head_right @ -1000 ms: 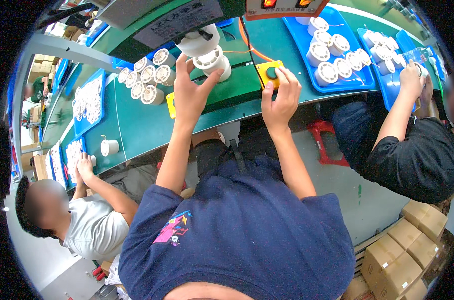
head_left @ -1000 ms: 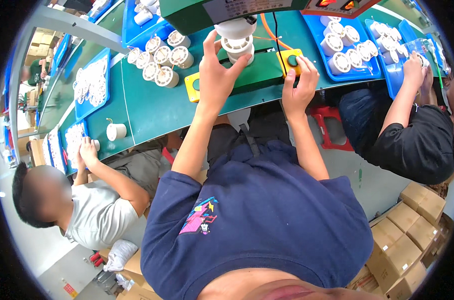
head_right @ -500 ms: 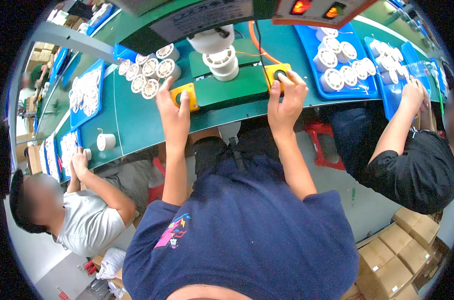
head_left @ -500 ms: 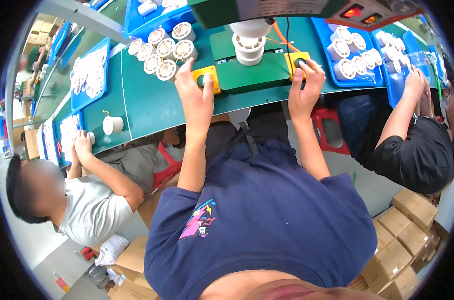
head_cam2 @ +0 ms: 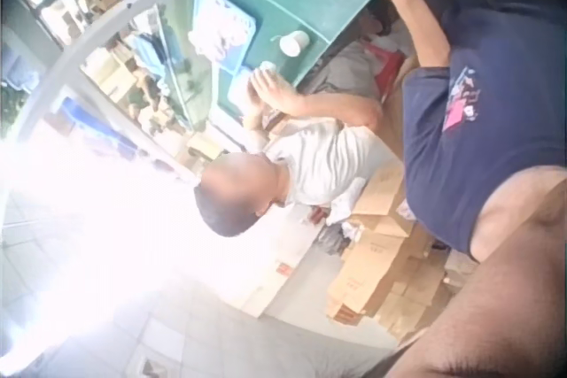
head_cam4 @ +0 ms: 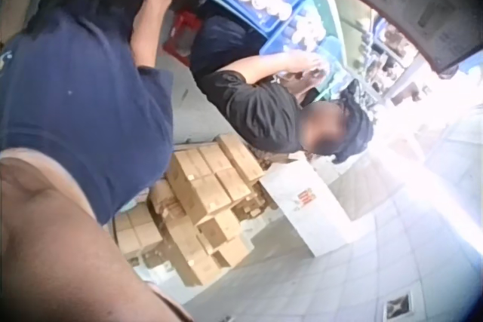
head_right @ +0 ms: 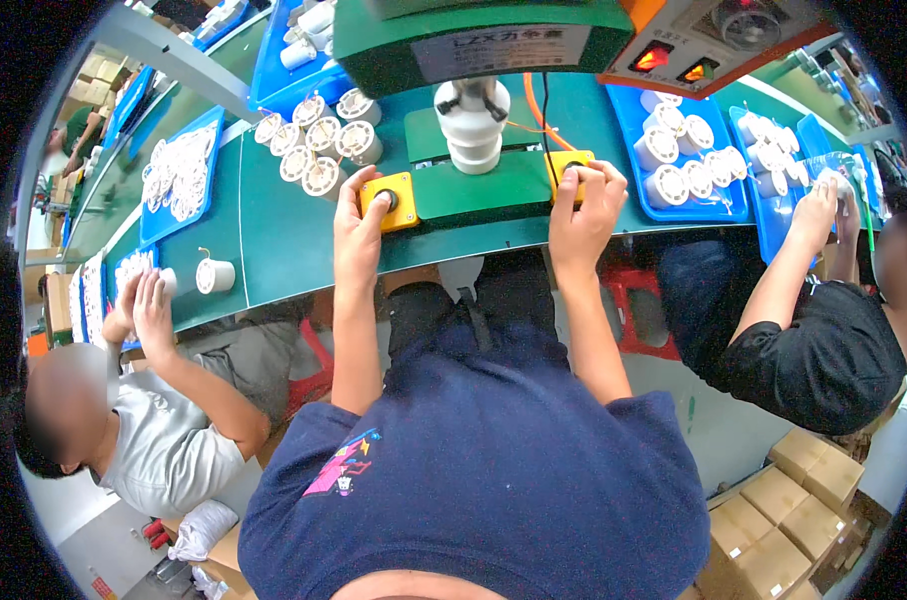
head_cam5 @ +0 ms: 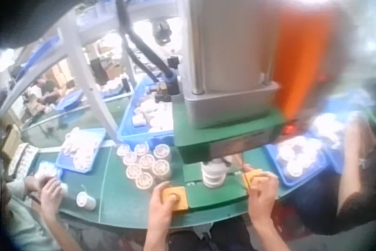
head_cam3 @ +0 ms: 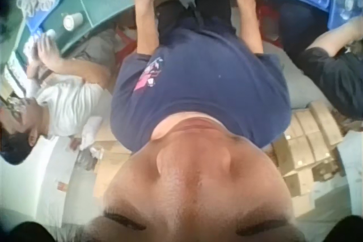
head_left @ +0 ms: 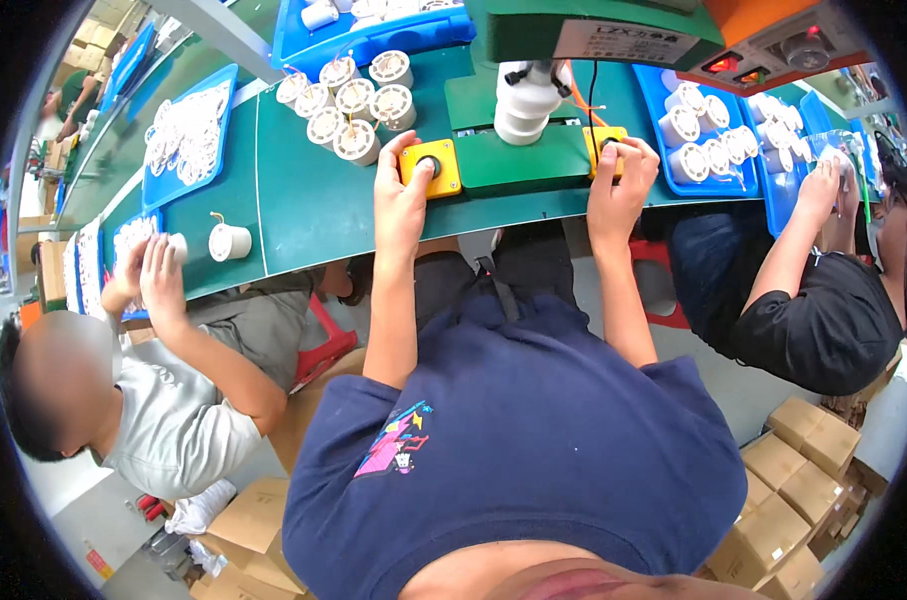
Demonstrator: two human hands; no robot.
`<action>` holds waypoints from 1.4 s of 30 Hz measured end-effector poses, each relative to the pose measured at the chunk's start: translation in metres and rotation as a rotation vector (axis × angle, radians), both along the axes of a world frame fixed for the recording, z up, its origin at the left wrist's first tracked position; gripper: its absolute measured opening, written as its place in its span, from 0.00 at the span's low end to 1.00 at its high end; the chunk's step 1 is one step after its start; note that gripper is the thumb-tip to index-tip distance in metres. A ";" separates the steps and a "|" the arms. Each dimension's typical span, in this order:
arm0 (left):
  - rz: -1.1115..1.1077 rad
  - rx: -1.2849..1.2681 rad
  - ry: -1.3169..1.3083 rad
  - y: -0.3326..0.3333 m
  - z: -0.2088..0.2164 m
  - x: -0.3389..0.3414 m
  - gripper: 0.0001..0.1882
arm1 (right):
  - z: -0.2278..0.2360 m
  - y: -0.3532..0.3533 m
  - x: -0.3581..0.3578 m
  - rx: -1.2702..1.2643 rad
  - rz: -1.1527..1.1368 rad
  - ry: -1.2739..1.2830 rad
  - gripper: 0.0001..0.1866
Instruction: Assemble plastic components using a pneumatic press machine on a production line.
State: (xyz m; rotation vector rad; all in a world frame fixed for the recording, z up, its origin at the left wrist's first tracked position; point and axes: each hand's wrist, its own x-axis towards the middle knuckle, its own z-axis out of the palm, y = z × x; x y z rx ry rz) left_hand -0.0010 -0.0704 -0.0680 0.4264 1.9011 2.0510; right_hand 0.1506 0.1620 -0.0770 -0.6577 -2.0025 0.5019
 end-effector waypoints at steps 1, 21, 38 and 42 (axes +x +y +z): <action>0.039 0.016 0.042 0.001 -0.002 0.004 0.26 | 0.006 -0.001 0.001 -0.002 -0.003 -0.016 0.07; 0.378 -0.201 0.279 -0.031 -0.024 0.046 0.21 | 0.024 -0.047 -0.079 -0.369 0.278 0.183 0.31; 0.395 -0.337 0.401 -0.031 -0.016 -0.010 0.37 | 0.007 0.047 0.069 -0.260 -0.296 0.164 0.41; 0.422 -0.333 0.437 -0.030 -0.022 -0.027 0.37 | -0.003 0.070 0.056 -0.167 -0.311 0.135 0.39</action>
